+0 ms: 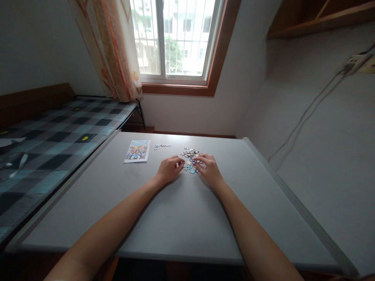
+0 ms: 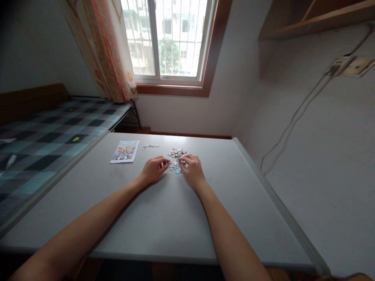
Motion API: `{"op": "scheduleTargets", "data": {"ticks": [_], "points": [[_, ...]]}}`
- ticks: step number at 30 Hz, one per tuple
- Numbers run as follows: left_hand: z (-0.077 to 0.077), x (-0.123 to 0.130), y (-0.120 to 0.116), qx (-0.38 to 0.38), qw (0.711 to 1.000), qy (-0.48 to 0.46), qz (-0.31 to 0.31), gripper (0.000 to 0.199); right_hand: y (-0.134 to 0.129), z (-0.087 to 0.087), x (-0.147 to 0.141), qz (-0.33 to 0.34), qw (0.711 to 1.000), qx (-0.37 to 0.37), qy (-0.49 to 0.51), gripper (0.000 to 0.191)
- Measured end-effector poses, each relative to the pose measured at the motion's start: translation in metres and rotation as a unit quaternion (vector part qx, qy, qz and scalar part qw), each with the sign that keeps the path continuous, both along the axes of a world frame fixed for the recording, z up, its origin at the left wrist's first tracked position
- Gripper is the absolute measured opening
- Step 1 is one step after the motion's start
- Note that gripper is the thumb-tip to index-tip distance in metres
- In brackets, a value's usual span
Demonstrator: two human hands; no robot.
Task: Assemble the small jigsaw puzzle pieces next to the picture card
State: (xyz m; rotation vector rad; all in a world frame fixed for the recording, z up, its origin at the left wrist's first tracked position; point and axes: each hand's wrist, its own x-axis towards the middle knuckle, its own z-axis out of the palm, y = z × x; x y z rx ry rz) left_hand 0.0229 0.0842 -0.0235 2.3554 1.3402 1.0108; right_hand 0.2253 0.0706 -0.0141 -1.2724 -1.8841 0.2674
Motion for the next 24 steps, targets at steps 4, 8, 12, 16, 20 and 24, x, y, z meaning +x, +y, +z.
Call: {"op": "scheduleTargets", "data": {"ticks": [4,8,12,16,20,24], "points": [[-0.001,0.000,0.001,-0.004,1.000,0.002,0.006,0.017,-0.006,-0.006,-0.010,0.011,0.991,-0.009,-0.131,0.020],[0.000,0.000,-0.001,-0.004,1.000,0.008,0.006,0.017,-0.008,-0.009,-0.016,0.013,0.981,-0.014,-0.194,0.023],[0.001,0.000,-0.001,0.000,1.000,0.003,0.001,0.017,-0.009,-0.007,-0.016,0.015,0.976,-0.009,-0.216,0.025],[-0.001,0.000,0.001,-0.001,1.000,0.003,-0.001,0.018,-0.010,-0.005,-0.016,0.012,0.973,-0.006,-0.229,0.024],[-0.003,-0.001,0.001,0.002,1.000,0.005,-0.001,0.018,-0.012,-0.003,-0.017,0.011,0.972,-0.006,-0.234,0.024],[-0.002,-0.001,0.000,0.000,1.000,0.010,-0.006,0.019,-0.012,-0.002,-0.017,0.009,0.971,-0.010,-0.237,0.024]]}}
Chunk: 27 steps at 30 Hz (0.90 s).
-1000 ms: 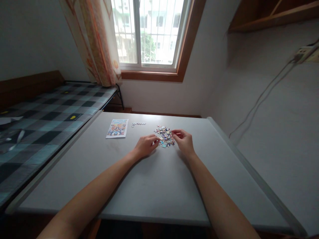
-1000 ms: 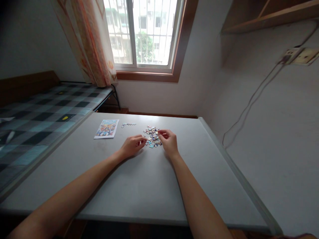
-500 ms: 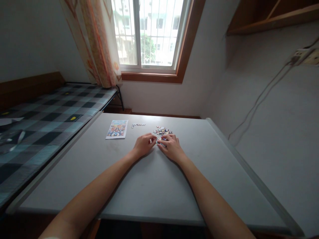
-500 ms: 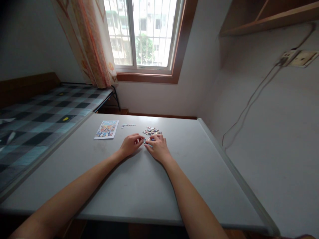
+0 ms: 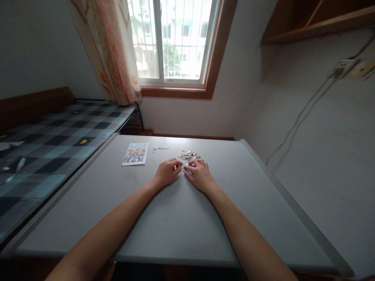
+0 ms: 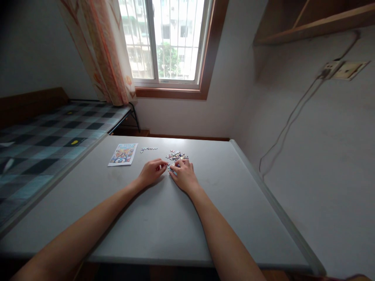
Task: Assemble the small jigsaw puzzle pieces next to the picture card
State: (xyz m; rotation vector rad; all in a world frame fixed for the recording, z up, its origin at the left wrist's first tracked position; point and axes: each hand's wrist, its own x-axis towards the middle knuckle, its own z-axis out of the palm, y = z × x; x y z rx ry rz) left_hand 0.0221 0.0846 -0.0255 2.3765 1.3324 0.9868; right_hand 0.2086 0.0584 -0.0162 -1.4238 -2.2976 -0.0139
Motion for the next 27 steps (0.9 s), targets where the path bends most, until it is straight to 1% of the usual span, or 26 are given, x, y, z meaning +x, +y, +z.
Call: {"op": "scheduleTargets", "data": {"ticks": [8,14,21,24,27], "points": [[0.001,0.000,-0.001,-0.001,1.000,0.000,-0.001,0.019,0.003,0.001,0.002,-0.003,1.000,0.006,0.005,0.028],[0.004,0.000,-0.002,0.004,1.000,-0.004,-0.005,0.020,0.007,0.005,0.004,-0.011,1.000,0.013,0.023,0.022],[0.002,0.000,-0.001,0.001,1.000,-0.001,-0.002,0.020,0.014,-0.001,0.005,0.004,0.998,0.023,0.050,0.020],[0.001,0.000,-0.001,-0.003,1.000,-0.001,-0.001,0.021,0.014,-0.002,0.005,0.005,0.994,0.037,0.099,0.023],[0.001,-0.001,-0.001,-0.003,1.000,-0.008,-0.003,0.020,0.011,0.001,0.003,-0.010,0.979,0.036,0.202,0.023]]}}
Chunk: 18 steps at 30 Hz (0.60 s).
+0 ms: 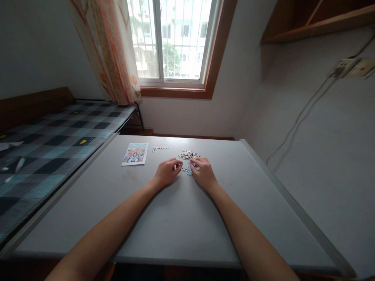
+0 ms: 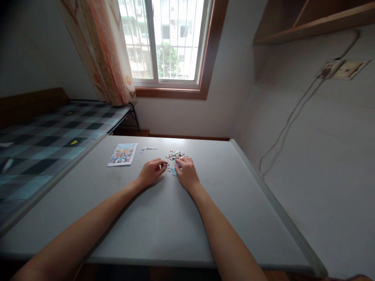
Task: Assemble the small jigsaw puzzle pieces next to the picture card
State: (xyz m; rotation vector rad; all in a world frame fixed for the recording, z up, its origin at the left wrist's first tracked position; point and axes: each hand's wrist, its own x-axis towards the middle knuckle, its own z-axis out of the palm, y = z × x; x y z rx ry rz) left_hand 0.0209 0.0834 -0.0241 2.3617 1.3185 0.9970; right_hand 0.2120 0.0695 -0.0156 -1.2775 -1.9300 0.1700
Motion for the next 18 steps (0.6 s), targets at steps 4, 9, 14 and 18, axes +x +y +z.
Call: {"op": "scheduleTargets", "data": {"ticks": [4,9,14,18], "points": [[0.001,-0.001,-0.001,-0.002,1.000,-0.006,0.003,0.026,-0.005,0.003,-0.003,0.008,0.988,-0.040,0.149,0.024],[-0.001,-0.001,0.000,0.003,1.000,-0.002,0.003,0.028,-0.007,0.003,-0.007,0.029,0.984,-0.044,0.168,0.024],[-0.002,0.000,0.001,0.005,1.000,0.006,-0.001,0.026,-0.012,0.006,-0.011,0.049,0.990,-0.025,0.133,0.023],[0.000,0.000,0.000,0.010,1.000,-0.005,-0.002,0.024,-0.014,0.009,-0.013,0.057,0.991,-0.012,0.119,0.022]]}}
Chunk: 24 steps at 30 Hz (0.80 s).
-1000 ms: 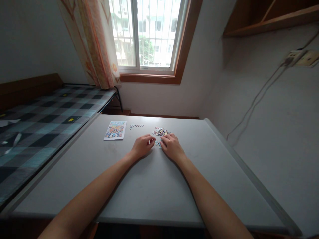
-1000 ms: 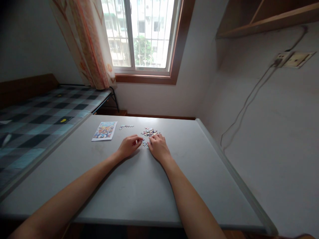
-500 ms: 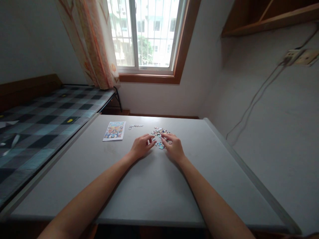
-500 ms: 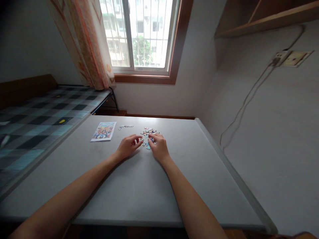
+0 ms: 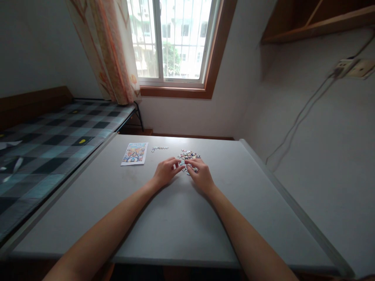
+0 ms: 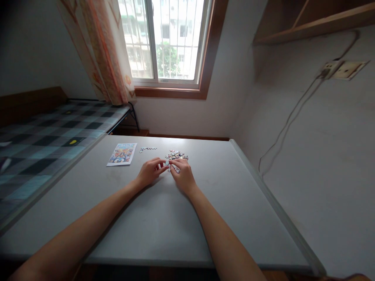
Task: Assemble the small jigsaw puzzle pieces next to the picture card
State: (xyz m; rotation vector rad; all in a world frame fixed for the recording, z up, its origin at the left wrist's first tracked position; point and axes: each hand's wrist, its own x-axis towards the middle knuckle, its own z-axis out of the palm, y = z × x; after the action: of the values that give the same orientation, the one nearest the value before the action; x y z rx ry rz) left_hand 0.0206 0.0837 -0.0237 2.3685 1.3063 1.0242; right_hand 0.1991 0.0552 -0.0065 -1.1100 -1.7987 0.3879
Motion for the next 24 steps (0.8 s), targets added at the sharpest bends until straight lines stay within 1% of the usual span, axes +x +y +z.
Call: {"op": "scheduleTargets", "data": {"ticks": [8,11,17,21,24], "points": [[-0.0025,-0.0008,0.0020,-0.002,1.000,-0.016,-0.009,0.024,0.0017,-0.0033,0.0000,0.003,1.000,0.016,0.005,0.018],[-0.0047,-0.0016,0.0030,0.007,1.000,-0.020,-0.020,0.024,0.0021,-0.0034,-0.0007,0.003,1.000,0.004,0.018,0.016],[-0.0054,-0.0026,0.0014,0.047,0.997,-0.020,-0.054,0.027,0.0034,-0.0048,-0.0040,0.010,0.993,-0.071,0.095,0.013],[-0.0013,-0.0017,-0.0018,0.064,0.996,-0.045,-0.049,0.026,0.0060,-0.0063,-0.0046,0.016,0.977,-0.126,0.173,0.020],[0.0011,-0.0002,-0.0044,0.079,0.995,-0.058,-0.031,0.024,0.0088,-0.0064,-0.0034,0.013,0.958,-0.160,0.239,0.023]]}}
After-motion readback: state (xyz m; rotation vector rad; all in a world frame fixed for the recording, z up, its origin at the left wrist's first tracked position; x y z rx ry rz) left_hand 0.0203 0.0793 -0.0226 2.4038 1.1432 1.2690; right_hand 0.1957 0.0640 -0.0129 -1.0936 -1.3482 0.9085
